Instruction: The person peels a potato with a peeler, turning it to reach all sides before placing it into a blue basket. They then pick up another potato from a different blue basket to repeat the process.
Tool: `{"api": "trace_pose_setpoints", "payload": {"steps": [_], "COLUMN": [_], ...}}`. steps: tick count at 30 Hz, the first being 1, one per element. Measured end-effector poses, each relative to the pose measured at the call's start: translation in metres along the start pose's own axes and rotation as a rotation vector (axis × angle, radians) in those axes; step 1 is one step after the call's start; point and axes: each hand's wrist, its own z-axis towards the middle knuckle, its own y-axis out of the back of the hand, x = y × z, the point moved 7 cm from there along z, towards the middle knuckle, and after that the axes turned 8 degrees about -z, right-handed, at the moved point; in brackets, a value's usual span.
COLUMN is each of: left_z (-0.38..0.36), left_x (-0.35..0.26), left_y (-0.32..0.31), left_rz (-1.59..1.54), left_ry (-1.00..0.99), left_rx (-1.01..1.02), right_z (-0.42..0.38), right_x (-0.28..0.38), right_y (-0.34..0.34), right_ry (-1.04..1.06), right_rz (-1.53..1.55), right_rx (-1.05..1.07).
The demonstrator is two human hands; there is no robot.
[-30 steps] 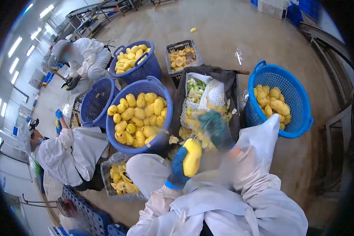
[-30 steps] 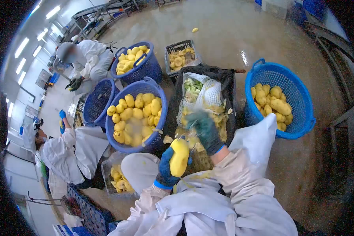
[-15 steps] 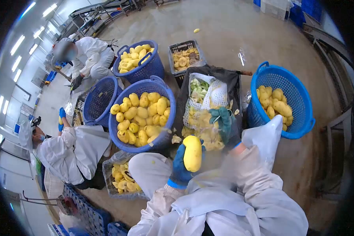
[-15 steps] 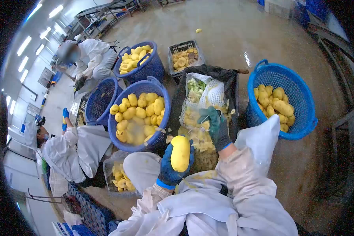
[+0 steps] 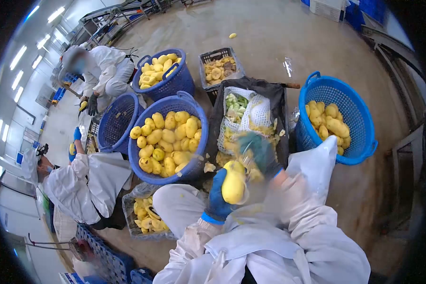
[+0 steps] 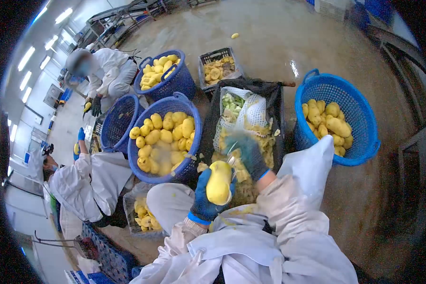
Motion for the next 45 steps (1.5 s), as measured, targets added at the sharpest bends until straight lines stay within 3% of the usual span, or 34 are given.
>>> {"api": "trace_pose_setpoints", "payload": {"steps": [1, 2, 4, 5, 6, 8, 10, 11, 13, 15, 16, 19, 22, 23, 24, 26, 27, 30, 31, 34, 35, 38, 39, 41, 42, 43, 45], "left_z": [0.001, 0.002, -0.001, -0.001, -0.001, 0.000, -0.003, -0.004, -0.002, 0.000, 0.001, -0.006, -0.007, -0.008, -0.006, -0.007, -0.007, -0.007, -0.008, -0.013, -0.013, -0.009, -0.011, -0.004, 0.000, 0.000, -0.006], "left_x": [-0.011, -0.021, 0.002, 0.006, 0.016, 0.026, 0.013, 0.008, 0.002, 0.001, 0.001, 0.003, 0.008, 0.010, 0.011, 0.012, 0.011, 0.003, 0.005, 0.008, 0.005, 0.004, 0.017, 0.027, 0.022, 0.017, 0.024], "left_y": [-0.002, -0.005, -0.023, -0.024, -0.022, -0.016, -0.015, -0.017, -0.021, -0.022, -0.022, -0.017, -0.014, -0.015, -0.017, -0.015, -0.014, -0.015, -0.016, -0.018, -0.019, -0.014, -0.007, -0.008, -0.013, -0.018, -0.012], "left_rz": [-0.075, -0.150, -1.160, -1.109, -1.056, -0.935, -0.888, -0.956, -0.968, -0.781, -0.681, -0.637, -0.603, -0.607, -0.607, -0.640, -0.657, -0.685, -0.693, -0.781, -0.859, -1.002, -1.006, -0.946, -0.901, -0.858, -0.926], "left_ry": [0.031, 0.060, 0.668, 0.664, 0.659, 0.645, 0.627, 0.630, 0.644, 0.554, 0.509, 0.506, 0.483, 0.495, 0.505, 0.547, 0.558, 0.539, 0.538, 0.573, 0.598, 0.577, 0.603, 0.594, 0.582, 0.570, 0.602], "left_rx": [-0.017, -0.037, -0.269, -0.221, -0.171, -0.072, -0.103, -0.104, -0.202, -0.029, 0.059, 0.037, 0.050, 0.085, 0.128, 0.067, 0.030, 0.043, 0.066, 0.097, 0.075, -0.076, -0.158, -0.271, -0.224, -0.183, -0.120], "right_z": [0.008, 0.011, 0.004, -0.011, -0.019, -0.015, 0.007, 0.014, 0.012, -0.003, 0.000, 0.011, 0.007, -0.002, -0.001, 0.003, 0.006, 0.006, -0.001, 0.006, 0.010, 0.004, -0.001, -0.018, -0.025, -0.018, 0.006], "right_x": [0.016, 0.018, 0.020, 0.023, 0.055, 0.035, 0.014, 0.005, 0.039, 0.029, 0.018, 0.014, 0.022, 0.020, 0.015, -0.001, 0.022, 0.035, 0.046, 0.018, 0.038, 0.049, 0.055, 0.057, 0.057, 0.049, 0.030], "right_y": [0.024, 0.022, 0.018, -0.007, -0.026, -0.030, 0.017, 0.039, 0.024, -0.002, 0.003, 0.031, 0.017, -0.005, 0.000, 0.010, 0.021, 0.013, -0.001, 0.000, 0.021, 0.024, 0.003, -0.036, -0.048, -0.044, 0.003], "right_ry": [0.039, -0.009, -0.121, -0.103, 0.136, -0.118, 0.177, -0.091, 0.026, -0.099, -0.034, 0.034, 0.009, -0.118, -0.088, -0.030, 0.056, -0.075, 0.042, -0.036, 0.160, -0.038, 0.125, -0.018, -0.089, -0.067, -0.035], "right_rz": [-0.304, -0.154, 0.132, 0.406, 0.096, 0.174, -0.102, -0.104, 0.002, 0.387, 0.274, -0.244, 0.204, 0.530, 0.393, 0.125, -0.107, 0.387, 0.244, 0.247, -0.228, 0.047, 0.117, 0.224, 0.280, 0.275, -0.067], "right_rx": [-0.079, -0.059, -0.018, -0.067, 0.232, 0.171, -0.100, -0.131, -0.077, -0.080, -0.084, -0.090, -0.048, -0.001, -0.012, -0.036, -0.033, -0.107, -0.062, -0.038, -0.110, -0.112, -0.026, 0.120, 0.191, 0.253, 0.022]}}
